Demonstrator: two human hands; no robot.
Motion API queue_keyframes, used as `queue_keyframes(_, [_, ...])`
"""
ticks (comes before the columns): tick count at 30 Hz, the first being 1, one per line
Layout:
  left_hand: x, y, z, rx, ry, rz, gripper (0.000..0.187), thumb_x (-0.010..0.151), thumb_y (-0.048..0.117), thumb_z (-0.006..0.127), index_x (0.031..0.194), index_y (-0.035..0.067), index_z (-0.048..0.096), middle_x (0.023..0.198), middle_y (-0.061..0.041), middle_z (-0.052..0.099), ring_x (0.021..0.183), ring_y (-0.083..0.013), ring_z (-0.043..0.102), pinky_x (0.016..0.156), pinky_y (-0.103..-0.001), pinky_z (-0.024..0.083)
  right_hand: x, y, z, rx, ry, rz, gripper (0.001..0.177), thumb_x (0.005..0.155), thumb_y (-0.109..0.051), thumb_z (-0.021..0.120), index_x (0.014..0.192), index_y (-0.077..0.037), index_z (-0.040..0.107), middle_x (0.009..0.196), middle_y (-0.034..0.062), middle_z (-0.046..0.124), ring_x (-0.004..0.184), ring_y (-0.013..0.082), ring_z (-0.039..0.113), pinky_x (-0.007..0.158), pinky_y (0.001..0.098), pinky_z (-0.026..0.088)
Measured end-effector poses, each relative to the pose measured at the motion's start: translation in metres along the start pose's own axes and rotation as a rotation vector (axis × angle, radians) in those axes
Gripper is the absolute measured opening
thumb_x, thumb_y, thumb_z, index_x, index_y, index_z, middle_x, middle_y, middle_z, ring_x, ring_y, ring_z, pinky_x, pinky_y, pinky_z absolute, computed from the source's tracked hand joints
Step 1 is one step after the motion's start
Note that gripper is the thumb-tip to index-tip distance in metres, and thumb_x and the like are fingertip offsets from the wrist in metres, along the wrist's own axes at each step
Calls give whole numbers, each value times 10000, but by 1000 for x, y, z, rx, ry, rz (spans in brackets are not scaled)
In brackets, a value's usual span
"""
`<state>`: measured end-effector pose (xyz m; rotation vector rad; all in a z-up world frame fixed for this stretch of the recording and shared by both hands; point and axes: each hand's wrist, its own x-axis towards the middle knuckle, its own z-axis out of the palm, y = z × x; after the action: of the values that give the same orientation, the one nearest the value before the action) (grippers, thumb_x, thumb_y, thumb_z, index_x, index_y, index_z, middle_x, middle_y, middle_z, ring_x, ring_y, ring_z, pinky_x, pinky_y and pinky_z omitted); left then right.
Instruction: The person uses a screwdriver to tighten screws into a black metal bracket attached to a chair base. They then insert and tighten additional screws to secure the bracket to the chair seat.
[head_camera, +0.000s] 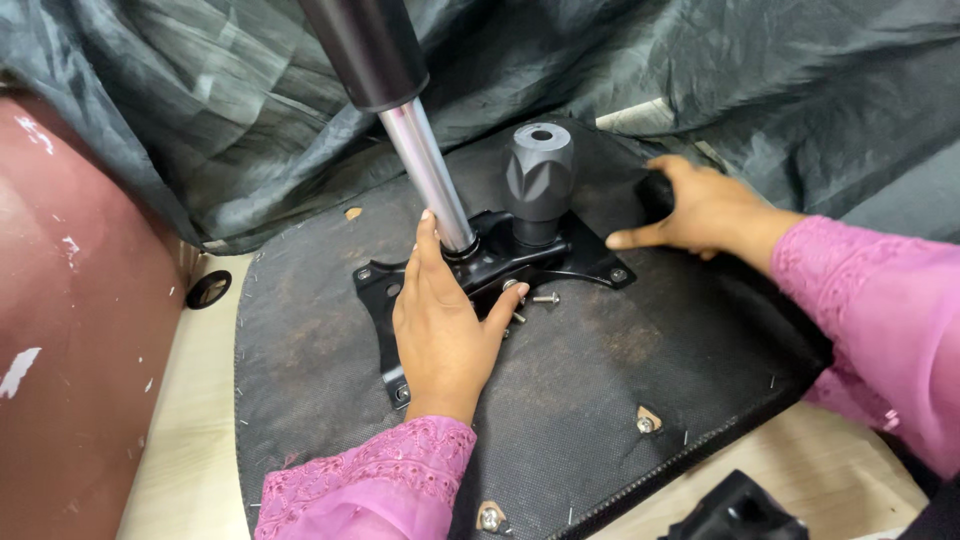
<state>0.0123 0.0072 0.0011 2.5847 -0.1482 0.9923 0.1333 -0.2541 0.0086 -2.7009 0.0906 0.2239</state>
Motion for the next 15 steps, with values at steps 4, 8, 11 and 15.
queue_keyframes(4, [1,-2,-2,-32,-1,22,1106,761,406,879,1546,-23,228,1355,-228,592,1258,-383,565,989,-471,468,7,10,-7,112,-41,44,1099,647,-595,864,1550,-149,423,749,175,711,525,270,640,540,396,554])
queue_keyframes(8, [1,-1,-2,-35,1,27,1099,764,387,883,1543,-27,228,1346,-235,593,1245,-387,568,973,-465,473,9,17,-1,70,-47,23,972,701,-572,837,1497,-141,484,695,157,698,509,261,644,528,374,545])
queue_keyframes(11, [2,-4,-1,-28,2,50,1107,768,382,886,1545,-35,215,1346,-229,600,1233,-383,576,957,-460,478,9,19,-2,49,-62,35,917,725,-566,826,1475,-147,505,697,160,695,512,265,640,530,377,542])
queue_keyframes(15, [6,-18,-5,-60,-14,78,1135,768,387,894,1555,-36,193,1304,-202,629,1204,-370,607,964,-448,495,0,15,-1,26,-85,54,925,743,-564,818,1498,-162,467,711,170,692,522,278,631,537,389,547])
